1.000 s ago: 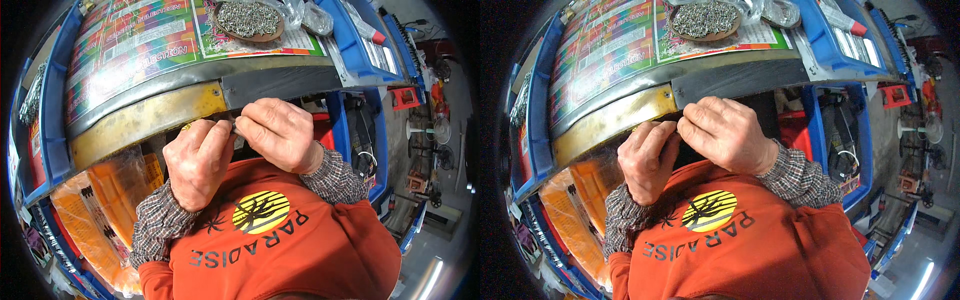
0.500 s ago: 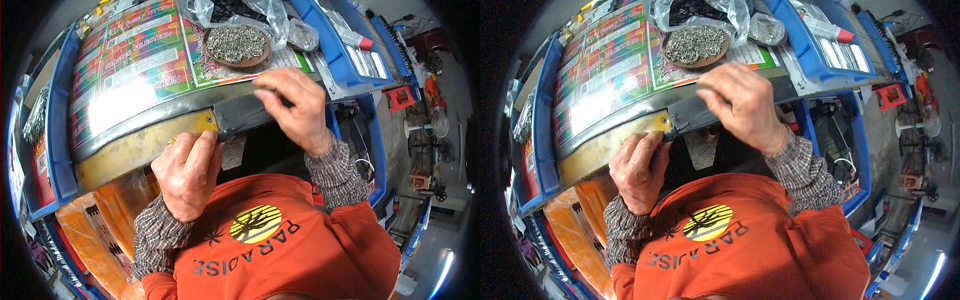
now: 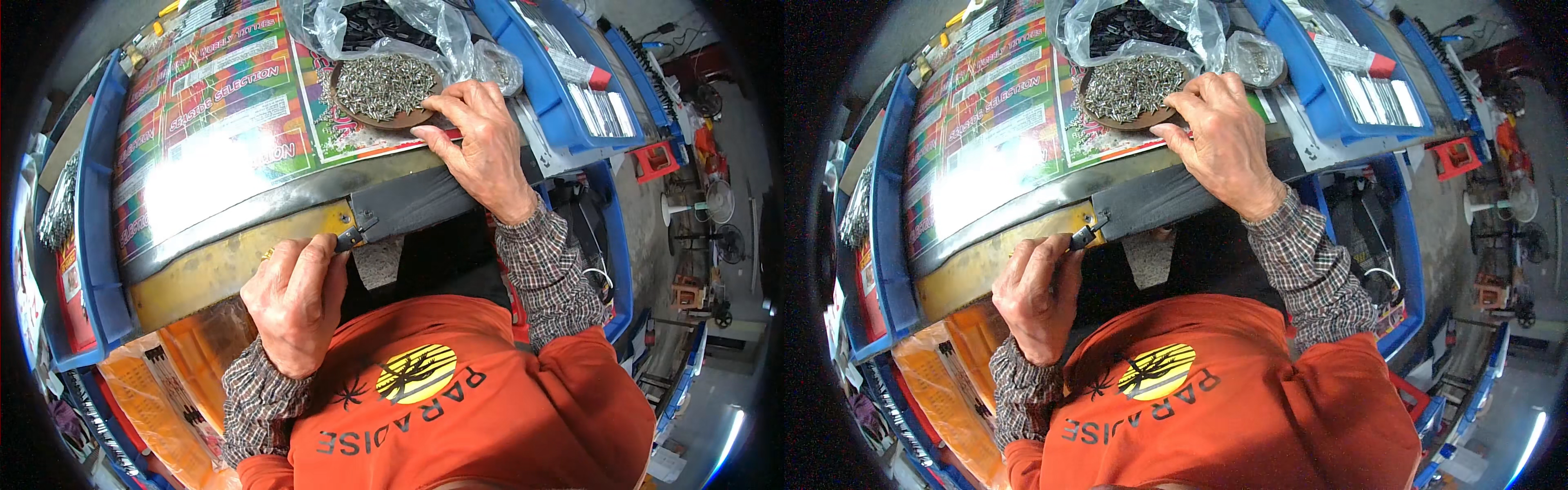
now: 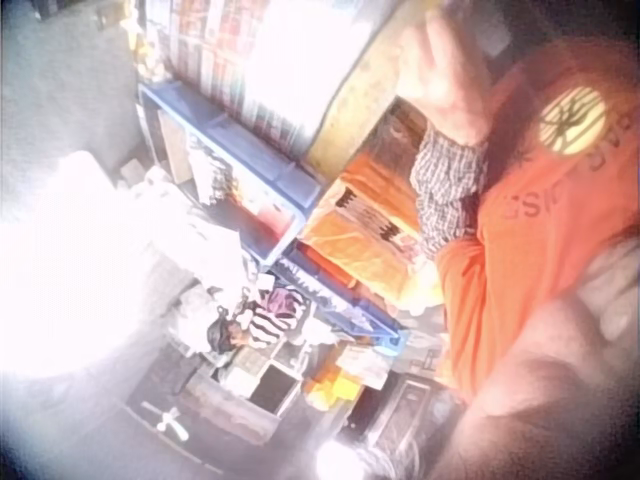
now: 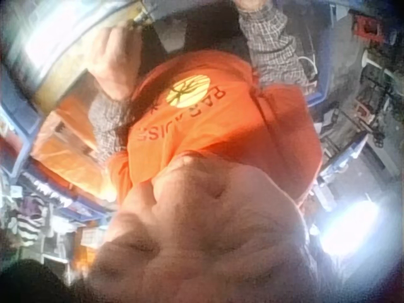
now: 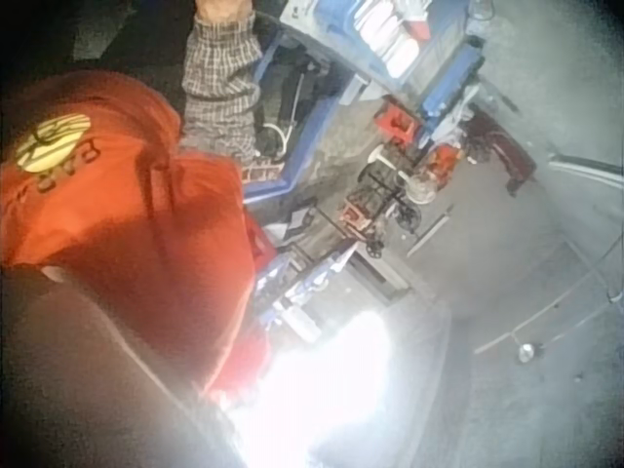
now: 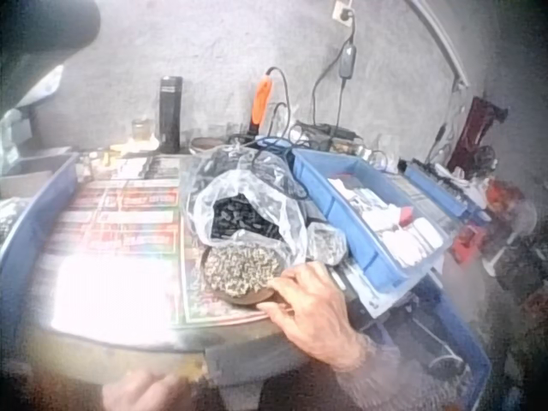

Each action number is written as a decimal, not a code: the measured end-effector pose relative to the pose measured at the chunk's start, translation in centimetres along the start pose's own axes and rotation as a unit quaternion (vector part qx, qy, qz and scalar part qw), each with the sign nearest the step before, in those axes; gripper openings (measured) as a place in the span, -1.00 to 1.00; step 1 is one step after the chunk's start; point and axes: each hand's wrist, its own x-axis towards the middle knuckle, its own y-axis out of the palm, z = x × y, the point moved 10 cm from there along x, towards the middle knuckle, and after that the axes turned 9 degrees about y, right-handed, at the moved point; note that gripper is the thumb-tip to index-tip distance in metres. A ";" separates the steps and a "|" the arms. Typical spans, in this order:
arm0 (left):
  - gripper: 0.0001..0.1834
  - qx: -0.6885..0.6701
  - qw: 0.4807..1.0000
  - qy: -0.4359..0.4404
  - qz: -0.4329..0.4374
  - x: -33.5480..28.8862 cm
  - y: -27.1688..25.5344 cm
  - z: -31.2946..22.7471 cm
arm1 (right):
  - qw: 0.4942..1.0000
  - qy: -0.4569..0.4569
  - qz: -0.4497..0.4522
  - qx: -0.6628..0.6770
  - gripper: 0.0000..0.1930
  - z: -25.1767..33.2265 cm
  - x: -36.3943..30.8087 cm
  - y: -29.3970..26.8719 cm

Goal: The person inserts small metal pins from a bowl into black plastic components by hand at a workbench.

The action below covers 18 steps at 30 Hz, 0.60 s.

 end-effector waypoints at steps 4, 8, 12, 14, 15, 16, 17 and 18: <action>-0.74 -0.003 1.000 -0.004 0.002 0.0 0.1 0.1 | 1.000 -0.002 0.000 -0.004 -0.69 0.0 0.1 0.2; -0.74 0.000 1.000 -0.009 0.008 -0.1 0.2 0.1 | 1.000 0.002 -0.004 0.000 -0.72 0.0 0.2 0.3; -0.75 -0.005 1.000 -0.006 0.006 -0.1 0.1 0.0 | 1.000 -0.001 -0.001 0.026 -0.77 -0.1 0.5 0.3; -0.75 -0.006 1.000 -0.007 0.006 -0.1 0.2 0.0 | 0.999 -0.001 0.001 0.038 -0.79 -0.2 0.6 0.4; -0.75 -0.010 1.000 -0.008 0.003 -0.1 0.1 -0.1 | 0.998 0.008 0.009 0.060 -0.81 -0.5 0.7 0.6; -0.76 -0.013 1.000 -0.009 0.000 -0.1 0.1 -0.1 | 0.996 0.018 0.017 0.083 -0.82 -0.8 0.7 0.7; -0.76 -0.014 1.000 -0.009 0.001 -0.1 0.2 -0.1 | 0.996 0.019 0.018 0.083 -0.82 -0.9 0.8 0.7; -0.76 -0.010 1.000 -0.013 0.004 -0.1 0.1 -0.1 | 0.993 0.040 0.040 0.102 -0.83 -1.3 0.9 1.2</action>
